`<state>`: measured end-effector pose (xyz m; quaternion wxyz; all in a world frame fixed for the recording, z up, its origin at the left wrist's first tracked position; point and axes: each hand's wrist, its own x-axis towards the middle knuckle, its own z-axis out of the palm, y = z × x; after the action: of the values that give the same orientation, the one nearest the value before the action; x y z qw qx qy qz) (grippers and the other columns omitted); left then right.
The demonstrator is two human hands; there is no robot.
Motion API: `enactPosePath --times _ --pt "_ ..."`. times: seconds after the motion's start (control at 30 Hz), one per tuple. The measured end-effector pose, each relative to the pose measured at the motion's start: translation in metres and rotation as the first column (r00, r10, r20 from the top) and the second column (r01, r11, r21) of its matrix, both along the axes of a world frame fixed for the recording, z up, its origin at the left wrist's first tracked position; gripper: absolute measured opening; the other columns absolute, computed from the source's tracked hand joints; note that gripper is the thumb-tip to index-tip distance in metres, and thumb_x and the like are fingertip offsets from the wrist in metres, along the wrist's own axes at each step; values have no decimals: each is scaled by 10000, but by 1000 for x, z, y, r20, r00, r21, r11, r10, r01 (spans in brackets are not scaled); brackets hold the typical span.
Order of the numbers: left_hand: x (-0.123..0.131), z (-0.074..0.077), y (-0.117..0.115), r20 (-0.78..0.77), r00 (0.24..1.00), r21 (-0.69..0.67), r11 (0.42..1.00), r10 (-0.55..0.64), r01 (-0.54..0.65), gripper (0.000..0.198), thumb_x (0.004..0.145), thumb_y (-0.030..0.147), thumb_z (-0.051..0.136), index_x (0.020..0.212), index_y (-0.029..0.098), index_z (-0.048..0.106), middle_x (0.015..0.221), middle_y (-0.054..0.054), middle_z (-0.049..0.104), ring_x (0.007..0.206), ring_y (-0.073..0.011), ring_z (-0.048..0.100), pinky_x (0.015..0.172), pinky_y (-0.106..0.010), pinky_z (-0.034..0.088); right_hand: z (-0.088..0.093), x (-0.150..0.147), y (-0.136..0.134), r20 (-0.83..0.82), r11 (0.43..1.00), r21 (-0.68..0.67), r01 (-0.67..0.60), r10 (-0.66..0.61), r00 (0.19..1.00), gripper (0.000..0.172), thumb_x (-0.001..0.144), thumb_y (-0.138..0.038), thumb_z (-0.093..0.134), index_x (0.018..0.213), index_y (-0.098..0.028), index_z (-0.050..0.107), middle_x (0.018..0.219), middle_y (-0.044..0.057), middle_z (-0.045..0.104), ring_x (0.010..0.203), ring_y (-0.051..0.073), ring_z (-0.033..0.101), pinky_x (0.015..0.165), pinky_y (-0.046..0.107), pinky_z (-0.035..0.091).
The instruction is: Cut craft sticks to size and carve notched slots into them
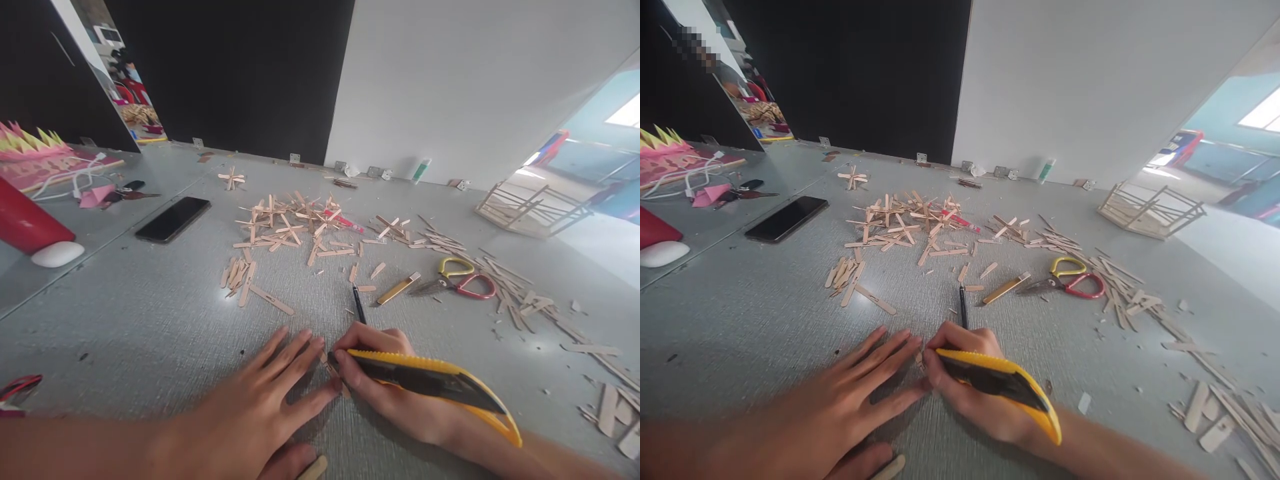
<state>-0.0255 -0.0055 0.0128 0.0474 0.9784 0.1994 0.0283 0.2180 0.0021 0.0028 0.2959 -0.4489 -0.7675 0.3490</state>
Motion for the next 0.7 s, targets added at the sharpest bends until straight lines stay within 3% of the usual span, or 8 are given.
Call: enactPosePath --times 0.27,0.47,0.7 --pt "-1 -2 -1 -26 1000 13 1000 -3 4 649 1009 403 569 1576 139 394 1573 -304 398 1441 -471 409 1108 -617 469 -7 -1 -4 73 999 37 2 -5 997 325 1051 -404 472 785 -233 546 629 -39 615 538 118 528 597 294 425" --pt "0 -9 -4 43 999 65 998 4 -6 607 1080 445 395 1577 100 353 1545 -333 430 1450 -473 396 1144 -583 444 7 -6 -3 241 998 23 -64 56 969 387 1082 -363 329 767 -241 519 756 0 612 643 153 567 705 365 471" --pt "1 -12 -7 21 1000 100 995 1 -3 531 1058 357 444 1481 37 422 1539 -360 419 1473 -463 360 1207 -543 379 1 -8 -2 231 997 82 9 -28 972 339 1042 -353 437 721 -251 409 598 -64 485 546 131 456 627 324 417"
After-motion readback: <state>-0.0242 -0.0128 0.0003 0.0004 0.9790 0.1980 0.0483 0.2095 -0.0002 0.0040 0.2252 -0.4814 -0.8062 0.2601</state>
